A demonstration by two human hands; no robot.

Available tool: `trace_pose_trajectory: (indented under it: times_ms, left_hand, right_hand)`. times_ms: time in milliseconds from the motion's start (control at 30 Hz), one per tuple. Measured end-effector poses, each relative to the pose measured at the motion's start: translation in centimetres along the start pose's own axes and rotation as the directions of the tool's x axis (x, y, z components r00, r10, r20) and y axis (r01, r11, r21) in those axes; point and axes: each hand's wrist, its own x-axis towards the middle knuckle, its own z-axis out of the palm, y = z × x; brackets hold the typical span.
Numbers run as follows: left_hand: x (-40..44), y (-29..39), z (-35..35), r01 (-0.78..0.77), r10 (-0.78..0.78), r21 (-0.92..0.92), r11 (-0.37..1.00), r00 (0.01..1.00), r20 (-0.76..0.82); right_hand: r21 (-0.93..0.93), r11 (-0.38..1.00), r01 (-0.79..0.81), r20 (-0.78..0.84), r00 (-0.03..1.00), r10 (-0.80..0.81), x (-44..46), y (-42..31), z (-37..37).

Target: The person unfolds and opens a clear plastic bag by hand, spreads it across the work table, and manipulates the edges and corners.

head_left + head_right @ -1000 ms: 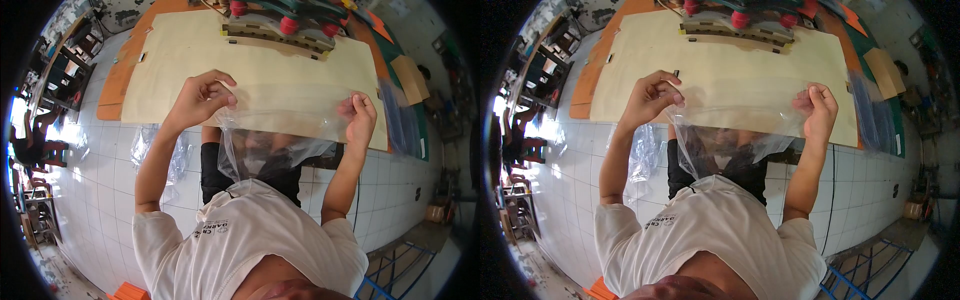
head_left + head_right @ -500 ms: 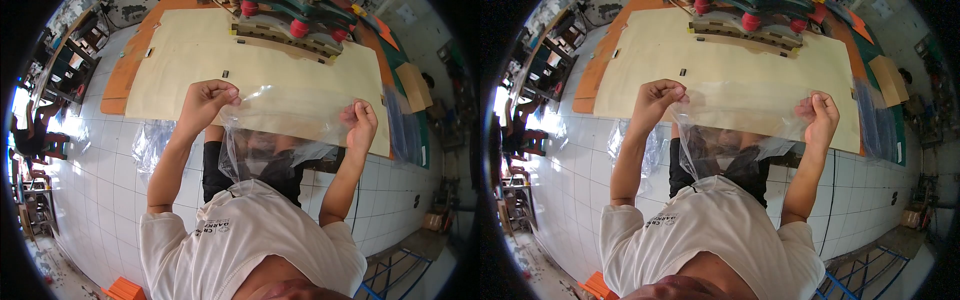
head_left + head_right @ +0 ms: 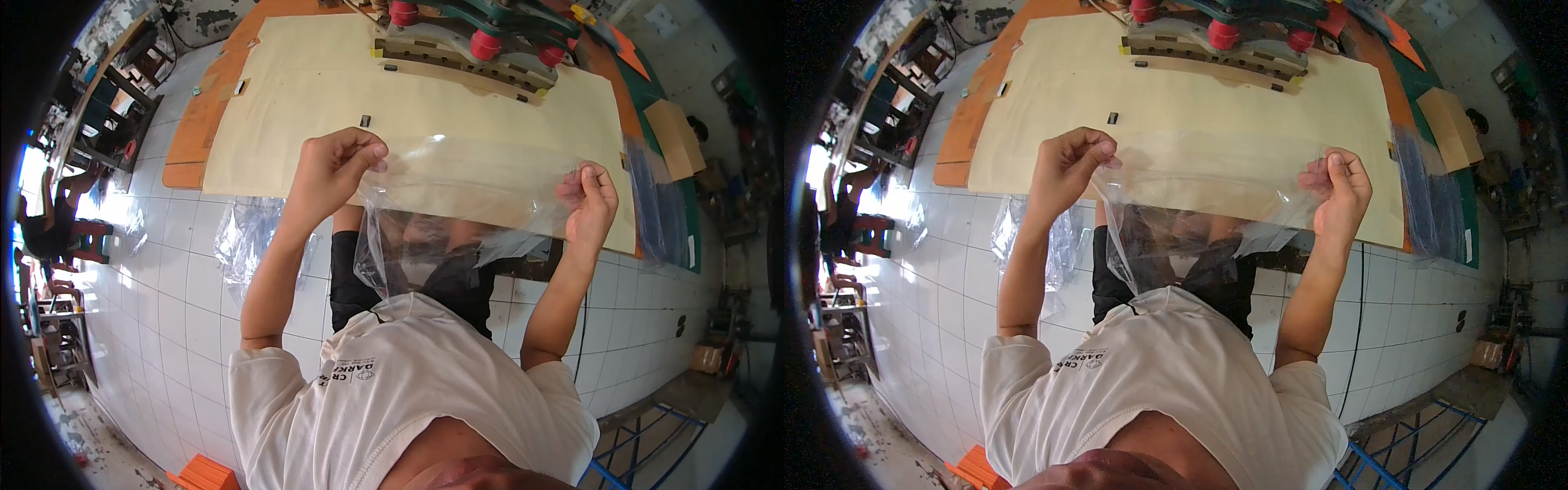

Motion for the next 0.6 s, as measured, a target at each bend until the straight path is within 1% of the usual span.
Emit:
trace_pose_trajectory:
  times_ms: [33, 100, 233, 300, 333, 400, 433, 500, 533, 600]
  left_hand:
    - [0.1, 0.6, -0.4, 0.0, 0.0, 0.0, 1.0, 1.0, 0.0]
    - [0.3, 1.8, -1.2, 0.047, -0.072, 0.183, 0.982, 0.988, 0.133]
    - [0.5, 2.2, -1.4, 0.006, -0.034, 0.177, 0.984, 0.987, 0.154]
    - [0.5, 2.9, -1.4, 0.019, -0.056, 0.271, 0.962, 0.99, 0.128]
    - [0.6, 2.7, -1.3, 0.018, -0.055, 0.271, 0.962, 0.99, 0.129]
    - [0.8, 2.3, -1.1, -0.185, 0.163, 0.289, 0.939, 0.982, 0.098]
    - [0.8, 2.7, -1.3, -0.186, 0.163, 0.285, 0.94, 0.981, 0.103]
    - [1.0, 4.3, -2.0, -0.165, 0.067, 0.442, 0.882, 0.971, 0.228]
    - [1.1, 4.8, -2.2, -0.174, 0.073, 0.435, 0.884, 0.968, 0.239]
    - [1.2, 5.4, -2.5, -0.184, 0.03, 0.516, 0.837, 0.956, 0.291]
  right_hand:
    - [0.0, 1.0, 0.0, 0.0, 1.0, 0.0, 0.0, 0.0, 0.0]
    - [-0.01, 1.0, 0.027, 0.031, 0.999, -0.027, 0.1, -0.2, -0.1]
    - [-0.003, 0.999, 0.043, 0.043, 0.998, -0.043, 0.1, -0.5, 0.0]
    - [0.003, 1.0, 0.031, 0.033, 0.999, -0.031, 0.0, -0.5, 0.1]
    - [0.003, 0.999, 0.032, 0.032, 0.999, -0.032, 0.0, -0.6, 0.2]
    - [-0.045, 0.998, 0.053, 0.014, 0.999, -0.052, -0.2, -0.7, 0.5]
    - [-0.048, 0.997, 0.052, 0.009, 0.999, -0.052, -0.3, -0.8, 0.7]
    - [-0.064, 0.993, 0.097, 0.032, 0.995, -0.095, -0.5, -1.2, 1.1]
    - [-0.07, 0.992, 0.101, 0.02, 0.995, -0.1, -0.6, -1.5, 1.3]
    - [-0.088, 0.988, 0.13, 0.039, 0.991, -0.127, -0.7, -2.0, 1.5]
